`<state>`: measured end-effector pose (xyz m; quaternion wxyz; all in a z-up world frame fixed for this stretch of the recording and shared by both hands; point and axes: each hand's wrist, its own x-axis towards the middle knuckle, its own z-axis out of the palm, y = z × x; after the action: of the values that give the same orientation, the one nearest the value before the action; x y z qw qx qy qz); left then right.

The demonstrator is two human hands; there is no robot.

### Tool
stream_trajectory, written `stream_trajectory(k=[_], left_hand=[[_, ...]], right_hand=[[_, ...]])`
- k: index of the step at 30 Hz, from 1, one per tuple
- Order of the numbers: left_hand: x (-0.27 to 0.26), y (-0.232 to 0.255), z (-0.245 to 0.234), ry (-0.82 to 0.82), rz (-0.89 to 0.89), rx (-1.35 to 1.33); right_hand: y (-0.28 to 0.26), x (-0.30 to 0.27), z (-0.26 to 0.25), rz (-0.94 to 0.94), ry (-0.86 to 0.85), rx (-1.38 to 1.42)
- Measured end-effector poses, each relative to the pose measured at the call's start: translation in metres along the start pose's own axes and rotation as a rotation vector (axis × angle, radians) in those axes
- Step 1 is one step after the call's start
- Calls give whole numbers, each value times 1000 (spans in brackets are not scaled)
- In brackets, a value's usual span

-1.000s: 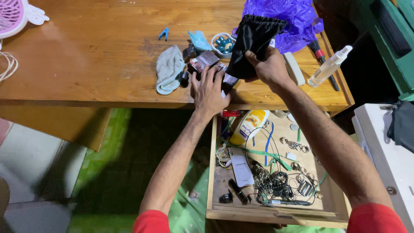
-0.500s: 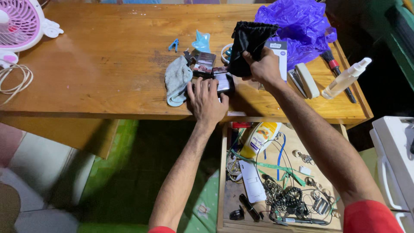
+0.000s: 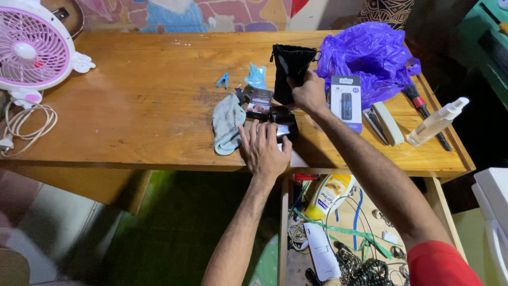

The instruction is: The person removes various items from a cluttered wooden drawer and places them on the desk surface. Items handled include a purple plastic bag, a face mask, a small black pouch, a screwdriver, a stapler, a box, a black pouch, a bottle of lotion, and a perfume bottle. The person continues to remove items one by one, including jewelry and small boxes, arranging them on the desk.

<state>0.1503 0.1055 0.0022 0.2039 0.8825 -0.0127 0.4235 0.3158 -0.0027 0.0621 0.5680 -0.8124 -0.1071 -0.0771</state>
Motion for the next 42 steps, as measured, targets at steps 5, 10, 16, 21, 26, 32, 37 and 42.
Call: stream_trajectory(k=[5, 10, 16, 21, 26, 32, 37, 42], left_hand=[[1, 0, 1, -47, -34, -1], [3, -1, 1, -52, -34, -7], [2, -1, 2, -70, -45, -20], [0, -3, 6, -77, -48, -15], [2, -5, 7, -83, -23, 1], [2, -1, 3, -62, -9, -25], [4, 2, -2, -24, 21, -48], [4, 4, -4, -11, 41, -64]], right_hand=[[7, 11, 18, 15, 50, 83], [4, 19, 29, 55, 74, 192], [-1, 15, 39, 120, 69, 152], [12, 22, 46, 118, 85, 10], [37, 36, 36, -150, 153, -249], [47, 41, 17, -110, 183, -303], [39, 30, -2, -44, 119, -316], [35, 9, -27, -204, 107, -291]])
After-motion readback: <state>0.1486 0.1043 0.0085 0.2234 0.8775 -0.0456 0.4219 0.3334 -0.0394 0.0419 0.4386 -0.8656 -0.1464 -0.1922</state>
